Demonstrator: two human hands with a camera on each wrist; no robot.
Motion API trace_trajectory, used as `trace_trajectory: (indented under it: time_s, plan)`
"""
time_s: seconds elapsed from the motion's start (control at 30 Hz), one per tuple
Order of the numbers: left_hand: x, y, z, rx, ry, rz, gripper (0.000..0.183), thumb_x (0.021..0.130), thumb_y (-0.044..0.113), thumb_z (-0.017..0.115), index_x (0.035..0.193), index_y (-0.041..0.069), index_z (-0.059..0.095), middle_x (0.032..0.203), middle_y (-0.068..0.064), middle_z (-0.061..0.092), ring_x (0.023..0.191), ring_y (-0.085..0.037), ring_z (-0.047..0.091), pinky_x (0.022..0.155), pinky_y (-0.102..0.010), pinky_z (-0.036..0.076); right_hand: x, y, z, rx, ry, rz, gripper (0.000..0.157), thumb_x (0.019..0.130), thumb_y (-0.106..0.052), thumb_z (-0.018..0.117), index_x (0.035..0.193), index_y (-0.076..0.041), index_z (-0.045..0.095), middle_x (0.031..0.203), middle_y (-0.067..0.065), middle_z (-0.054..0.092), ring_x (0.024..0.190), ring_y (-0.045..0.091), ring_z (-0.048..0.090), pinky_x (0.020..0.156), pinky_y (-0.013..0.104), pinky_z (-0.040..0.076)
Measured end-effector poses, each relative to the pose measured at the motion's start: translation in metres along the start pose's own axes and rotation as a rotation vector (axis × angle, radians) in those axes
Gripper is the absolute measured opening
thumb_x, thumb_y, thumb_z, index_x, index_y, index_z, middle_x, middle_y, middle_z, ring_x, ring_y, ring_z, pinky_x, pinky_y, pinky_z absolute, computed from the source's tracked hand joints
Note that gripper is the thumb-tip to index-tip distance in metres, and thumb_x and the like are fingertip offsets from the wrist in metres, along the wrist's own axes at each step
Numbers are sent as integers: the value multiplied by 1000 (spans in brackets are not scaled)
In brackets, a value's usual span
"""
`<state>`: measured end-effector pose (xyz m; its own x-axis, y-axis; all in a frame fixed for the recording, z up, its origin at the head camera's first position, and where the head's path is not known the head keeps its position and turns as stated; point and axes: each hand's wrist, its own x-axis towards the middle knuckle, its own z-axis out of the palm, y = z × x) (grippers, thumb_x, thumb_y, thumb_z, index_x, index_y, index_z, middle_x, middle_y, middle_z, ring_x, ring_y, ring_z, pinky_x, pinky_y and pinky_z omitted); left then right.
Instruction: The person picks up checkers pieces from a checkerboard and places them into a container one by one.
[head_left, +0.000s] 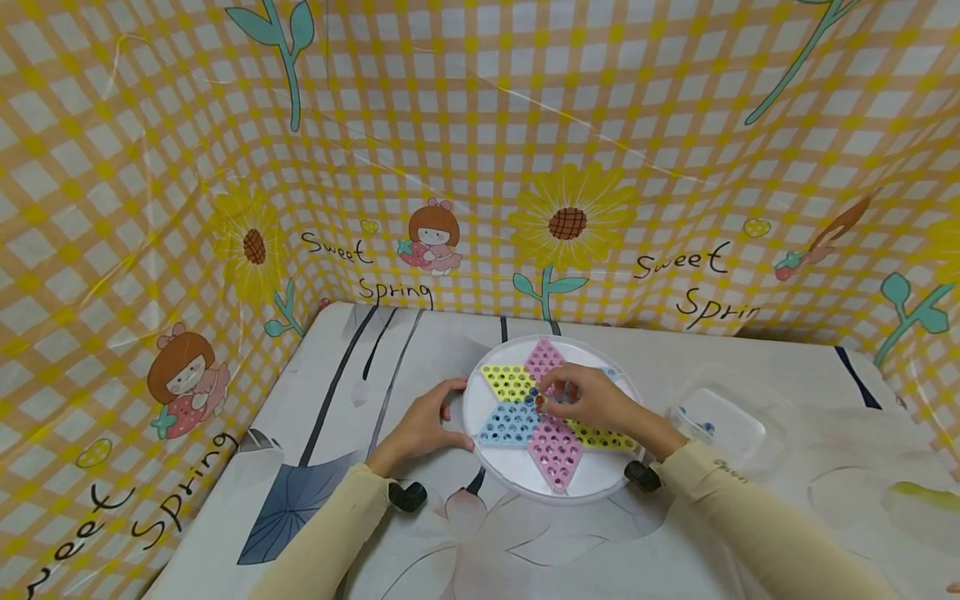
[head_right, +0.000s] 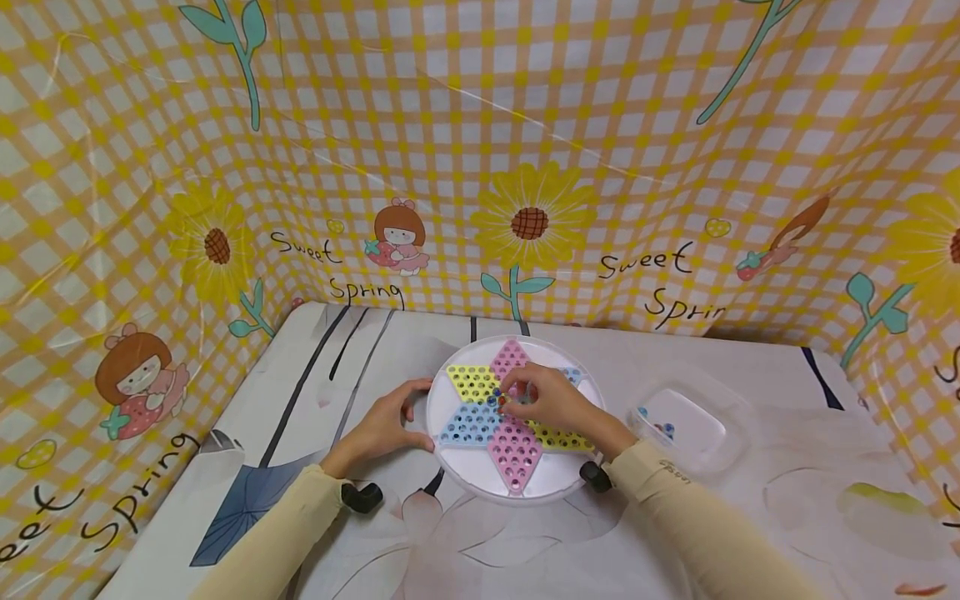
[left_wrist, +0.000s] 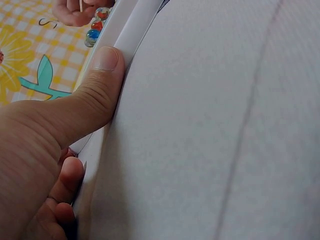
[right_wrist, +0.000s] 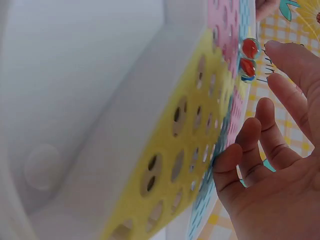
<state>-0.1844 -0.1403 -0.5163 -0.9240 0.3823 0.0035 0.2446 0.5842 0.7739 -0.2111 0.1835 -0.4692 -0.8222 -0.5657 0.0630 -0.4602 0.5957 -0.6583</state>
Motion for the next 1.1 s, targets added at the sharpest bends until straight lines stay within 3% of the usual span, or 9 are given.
trace_trajectory:
  time_s: [0.3,0.6,1.1]
  plan:
    - [0,0,-1,-2,-1,0,99,69,24,97,152,15,45,87,-3,50,76,-14,42,66,-26,35,0,-3,5,4,-25,31,17,90,-17,81,105,-18,75,94,-3,62,81,18,52,69,29,45]
    - [1,-2,0,2,-3,2,99,68,25,98,152,16,45,87,-3,50,75,-14,43,65,-26,35,0,0,5,4,-78,-4,13,91,-17,79,104,-21,76,96,-5,65,83,18,52,74,30,44]
    - [0,-1,0,-1,9,22,98,68,24,98,150,14,47,86,-4,51,77,-16,44,68,-27,36,-1,-1,6,-12,-81,1,13,92,-16,78,104,-21,76,100,-5,67,81,17,50,73,30,42]
